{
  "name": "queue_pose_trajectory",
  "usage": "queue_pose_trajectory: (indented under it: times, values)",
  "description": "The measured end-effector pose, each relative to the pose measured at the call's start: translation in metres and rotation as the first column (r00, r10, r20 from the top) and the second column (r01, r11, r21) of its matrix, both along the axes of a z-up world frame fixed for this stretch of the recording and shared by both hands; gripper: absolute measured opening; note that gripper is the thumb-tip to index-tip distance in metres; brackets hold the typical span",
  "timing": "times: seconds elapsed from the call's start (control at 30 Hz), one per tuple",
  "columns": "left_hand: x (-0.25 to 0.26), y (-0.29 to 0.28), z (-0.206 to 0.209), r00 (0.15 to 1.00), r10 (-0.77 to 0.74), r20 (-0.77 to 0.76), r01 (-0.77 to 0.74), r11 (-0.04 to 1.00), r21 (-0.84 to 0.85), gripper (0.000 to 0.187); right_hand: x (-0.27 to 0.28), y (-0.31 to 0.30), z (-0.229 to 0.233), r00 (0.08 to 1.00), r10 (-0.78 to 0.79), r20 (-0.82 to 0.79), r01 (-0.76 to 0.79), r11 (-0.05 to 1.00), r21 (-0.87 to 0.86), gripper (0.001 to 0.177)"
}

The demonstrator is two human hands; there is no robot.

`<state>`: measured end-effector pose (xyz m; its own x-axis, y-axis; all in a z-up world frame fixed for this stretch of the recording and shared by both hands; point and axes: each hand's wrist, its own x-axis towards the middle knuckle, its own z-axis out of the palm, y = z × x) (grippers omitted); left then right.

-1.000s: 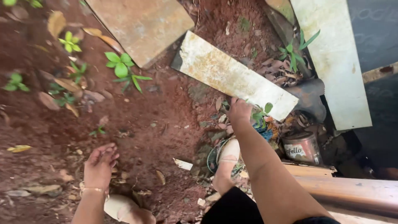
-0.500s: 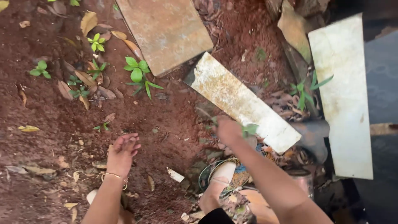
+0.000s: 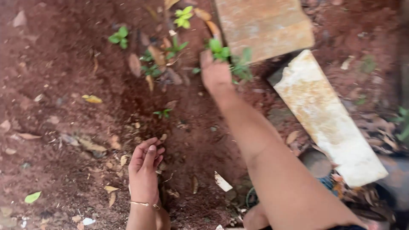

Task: Picking up small pieces of debris and rocks from the ground and then weeding small plants.

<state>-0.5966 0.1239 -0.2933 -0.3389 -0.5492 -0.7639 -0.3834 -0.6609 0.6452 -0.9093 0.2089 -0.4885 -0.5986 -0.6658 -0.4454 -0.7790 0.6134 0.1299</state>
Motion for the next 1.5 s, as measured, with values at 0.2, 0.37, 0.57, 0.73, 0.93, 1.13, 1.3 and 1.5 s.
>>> queue_pose_trajectory:
  times: [0.2,0.37,0.57,0.73,0.93,1.13,1.3,1.5]
  values:
    - [0.017,-0.025,-0.013,0.987,0.158,-0.037,-0.158,0.987,-0.013,0.023,-0.038,-0.004,-0.024,0.991,-0.098,-0.087,0.117,0.961,0.25,0.036]
    - [0.009,-0.045,0.003,0.976,0.178,-0.128,-0.176,0.984,0.022,0.023,-0.031,-0.011,0.005,0.977,-0.212,0.01,0.207,0.964,0.167,0.032]
    - [0.004,-0.068,-0.001,0.956,0.264,-0.13,-0.26,0.964,0.047,0.022,-0.009,-0.087,0.079,0.997,0.058,-0.042,-0.066,0.972,-0.225,0.035]
    - [-0.019,-0.08,-0.009,0.944,0.276,-0.18,-0.272,0.961,0.046,0.021,-0.065,-0.147,0.03,0.976,0.097,-0.197,-0.097,0.995,0.011,0.032]
    - [-0.026,-0.084,-0.018,0.933,0.298,-0.201,-0.285,0.954,0.093,0.021,-0.08,-0.148,0.021,0.989,-0.117,-0.088,0.138,0.946,0.293,0.04]
    - [-0.021,-0.083,-0.016,0.928,0.32,-0.189,-0.308,0.947,0.091,0.021,-0.057,-0.128,0.059,0.972,-0.21,-0.105,0.179,0.953,-0.246,0.04]
    - [-0.032,-0.08,-0.011,0.935,0.313,-0.165,-0.299,0.948,0.106,0.02,0.02,-0.189,0.119,0.939,-0.248,0.239,0.227,0.967,0.113,0.058]
    - [-0.031,-0.07,-0.02,0.921,0.335,-0.198,-0.305,0.938,0.166,0.019,0.016,-0.175,0.057,0.923,-0.184,0.337,0.186,0.982,0.028,0.026]
